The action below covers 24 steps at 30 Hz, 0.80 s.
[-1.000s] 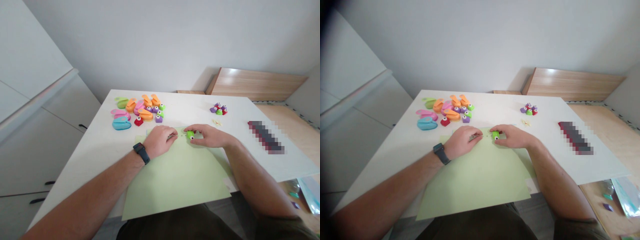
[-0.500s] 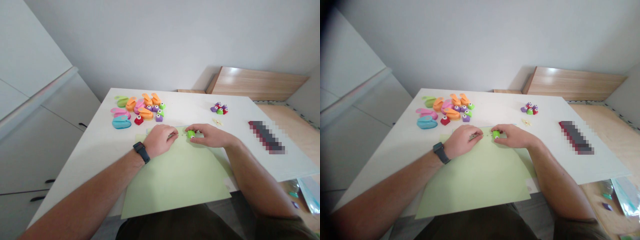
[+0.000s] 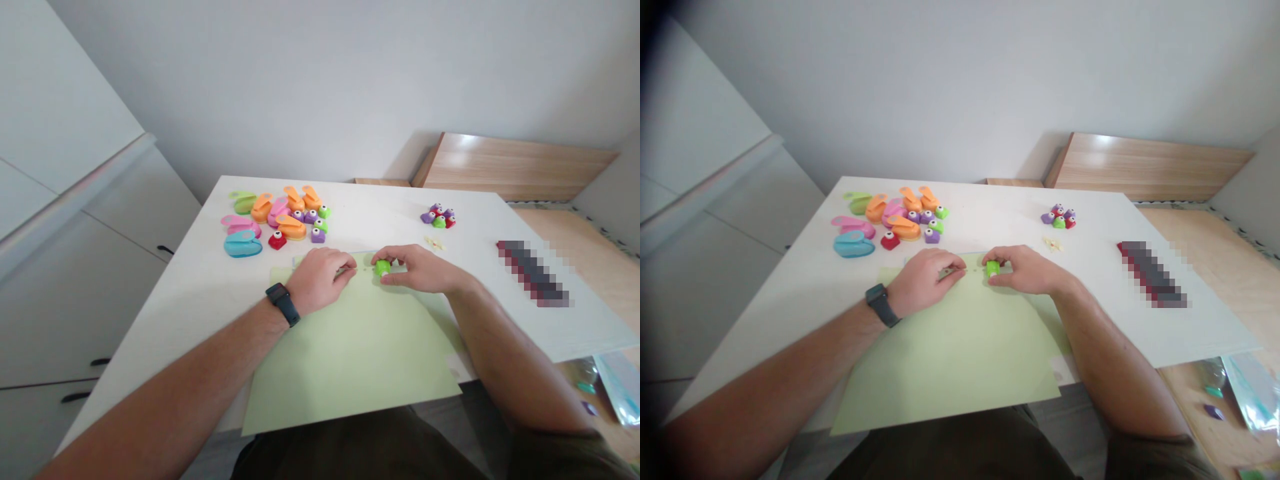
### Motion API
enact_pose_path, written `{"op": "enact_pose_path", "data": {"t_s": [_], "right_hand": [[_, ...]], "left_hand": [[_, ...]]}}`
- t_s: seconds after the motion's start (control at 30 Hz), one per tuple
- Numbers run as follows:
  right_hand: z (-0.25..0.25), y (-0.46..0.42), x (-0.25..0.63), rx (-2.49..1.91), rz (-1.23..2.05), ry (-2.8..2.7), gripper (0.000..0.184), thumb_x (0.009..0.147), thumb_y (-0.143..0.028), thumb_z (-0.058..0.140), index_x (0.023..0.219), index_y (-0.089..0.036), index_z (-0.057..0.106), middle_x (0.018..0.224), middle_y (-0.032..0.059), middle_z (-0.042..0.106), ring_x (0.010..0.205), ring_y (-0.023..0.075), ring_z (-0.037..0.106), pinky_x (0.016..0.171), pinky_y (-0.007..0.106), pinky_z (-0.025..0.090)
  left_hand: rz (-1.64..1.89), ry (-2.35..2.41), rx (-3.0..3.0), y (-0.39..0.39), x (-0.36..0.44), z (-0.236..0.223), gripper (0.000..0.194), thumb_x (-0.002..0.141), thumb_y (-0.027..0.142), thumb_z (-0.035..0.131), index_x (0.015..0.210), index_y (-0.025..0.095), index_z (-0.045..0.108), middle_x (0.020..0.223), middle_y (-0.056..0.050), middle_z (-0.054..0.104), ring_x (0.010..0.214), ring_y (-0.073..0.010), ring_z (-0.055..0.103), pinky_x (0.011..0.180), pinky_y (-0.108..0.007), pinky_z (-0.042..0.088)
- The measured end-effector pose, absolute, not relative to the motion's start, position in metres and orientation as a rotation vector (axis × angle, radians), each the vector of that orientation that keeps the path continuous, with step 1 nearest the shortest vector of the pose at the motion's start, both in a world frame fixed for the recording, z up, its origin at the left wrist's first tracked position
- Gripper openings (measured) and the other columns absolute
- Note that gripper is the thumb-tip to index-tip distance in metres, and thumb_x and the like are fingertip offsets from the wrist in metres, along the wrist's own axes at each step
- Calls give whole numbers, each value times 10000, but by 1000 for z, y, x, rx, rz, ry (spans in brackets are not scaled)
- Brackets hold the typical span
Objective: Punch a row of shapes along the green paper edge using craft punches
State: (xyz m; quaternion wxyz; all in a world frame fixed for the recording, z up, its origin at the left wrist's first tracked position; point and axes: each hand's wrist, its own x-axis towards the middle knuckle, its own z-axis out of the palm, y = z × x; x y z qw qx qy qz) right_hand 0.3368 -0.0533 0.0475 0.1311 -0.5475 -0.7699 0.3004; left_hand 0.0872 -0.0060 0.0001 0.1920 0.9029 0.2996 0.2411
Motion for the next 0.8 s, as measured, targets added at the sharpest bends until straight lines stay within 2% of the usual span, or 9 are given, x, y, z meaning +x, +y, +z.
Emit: {"op": "enact_pose_path", "data": {"t_s": [0.8], "right_hand": [[41,-52,331,-1666,818,-2240,270,757,-325,705,1015,-251,731,828,-5,681,771,185,606,736,313,444]], "left_hand": [[671,829,2531,-7,88,0,143,922,280,583,933,202,702,880,-41,722,854,-204,644,811,-352,460]]}}
